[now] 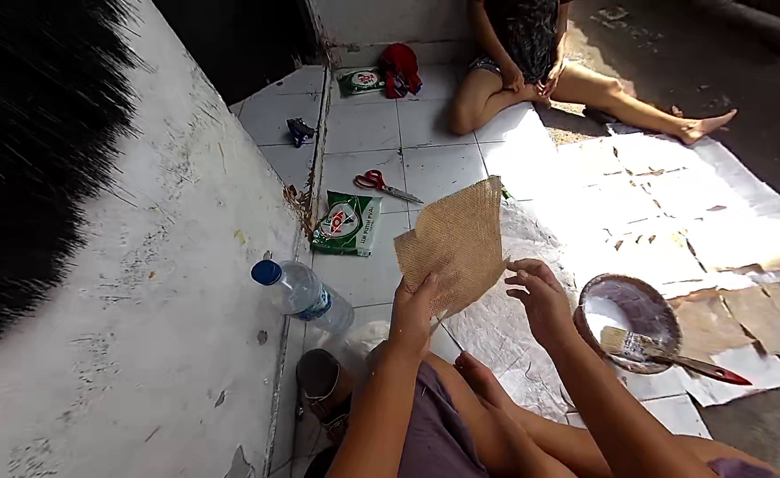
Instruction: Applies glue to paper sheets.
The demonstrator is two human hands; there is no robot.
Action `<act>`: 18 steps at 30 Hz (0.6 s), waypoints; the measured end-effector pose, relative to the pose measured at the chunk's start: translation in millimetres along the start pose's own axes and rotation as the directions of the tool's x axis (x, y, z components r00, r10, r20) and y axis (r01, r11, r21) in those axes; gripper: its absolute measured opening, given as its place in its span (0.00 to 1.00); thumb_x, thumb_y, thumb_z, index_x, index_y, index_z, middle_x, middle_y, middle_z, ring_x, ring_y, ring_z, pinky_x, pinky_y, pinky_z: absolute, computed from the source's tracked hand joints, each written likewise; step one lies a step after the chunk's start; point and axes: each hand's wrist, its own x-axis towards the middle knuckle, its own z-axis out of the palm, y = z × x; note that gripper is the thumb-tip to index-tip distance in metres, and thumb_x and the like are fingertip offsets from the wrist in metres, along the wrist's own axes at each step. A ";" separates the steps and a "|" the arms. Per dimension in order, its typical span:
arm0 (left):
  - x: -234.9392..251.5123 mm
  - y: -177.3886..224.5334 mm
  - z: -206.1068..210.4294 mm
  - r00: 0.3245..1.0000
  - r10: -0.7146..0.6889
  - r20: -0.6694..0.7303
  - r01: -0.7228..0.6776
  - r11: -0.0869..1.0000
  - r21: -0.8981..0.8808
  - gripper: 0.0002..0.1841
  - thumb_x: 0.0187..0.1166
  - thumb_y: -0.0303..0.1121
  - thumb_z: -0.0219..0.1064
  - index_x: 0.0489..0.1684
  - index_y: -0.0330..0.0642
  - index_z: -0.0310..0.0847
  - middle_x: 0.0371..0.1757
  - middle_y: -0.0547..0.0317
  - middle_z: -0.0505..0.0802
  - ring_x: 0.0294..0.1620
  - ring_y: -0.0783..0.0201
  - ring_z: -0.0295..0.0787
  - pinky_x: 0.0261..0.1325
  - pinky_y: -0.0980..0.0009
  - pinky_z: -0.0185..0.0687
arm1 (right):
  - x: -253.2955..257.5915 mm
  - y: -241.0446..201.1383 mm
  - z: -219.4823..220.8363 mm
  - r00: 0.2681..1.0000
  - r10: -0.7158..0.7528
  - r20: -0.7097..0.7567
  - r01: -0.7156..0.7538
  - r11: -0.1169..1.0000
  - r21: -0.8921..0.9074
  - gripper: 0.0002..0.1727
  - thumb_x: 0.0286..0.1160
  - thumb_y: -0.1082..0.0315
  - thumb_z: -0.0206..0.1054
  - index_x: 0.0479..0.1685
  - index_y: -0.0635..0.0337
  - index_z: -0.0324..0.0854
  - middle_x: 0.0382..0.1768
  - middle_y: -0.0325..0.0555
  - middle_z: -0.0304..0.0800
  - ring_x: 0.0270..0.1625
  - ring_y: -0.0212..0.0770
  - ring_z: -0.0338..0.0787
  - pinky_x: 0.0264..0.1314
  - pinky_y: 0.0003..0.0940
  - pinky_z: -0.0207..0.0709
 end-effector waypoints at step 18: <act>38.7 -158.6 52.9 0.874 -0.433 -0.221 0.482 0.828 0.285 0.28 0.85 0.30 0.64 0.84 0.36 0.61 0.74 0.34 0.80 0.70 0.44 0.80 0.68 0.48 0.78 | -64.8 86.9 -159.2 0.843 0.467 -0.268 -0.440 0.884 0.157 0.20 0.85 0.79 0.56 0.74 0.69 0.69 0.56 0.58 0.82 0.43 0.45 0.88 0.45 0.41 0.86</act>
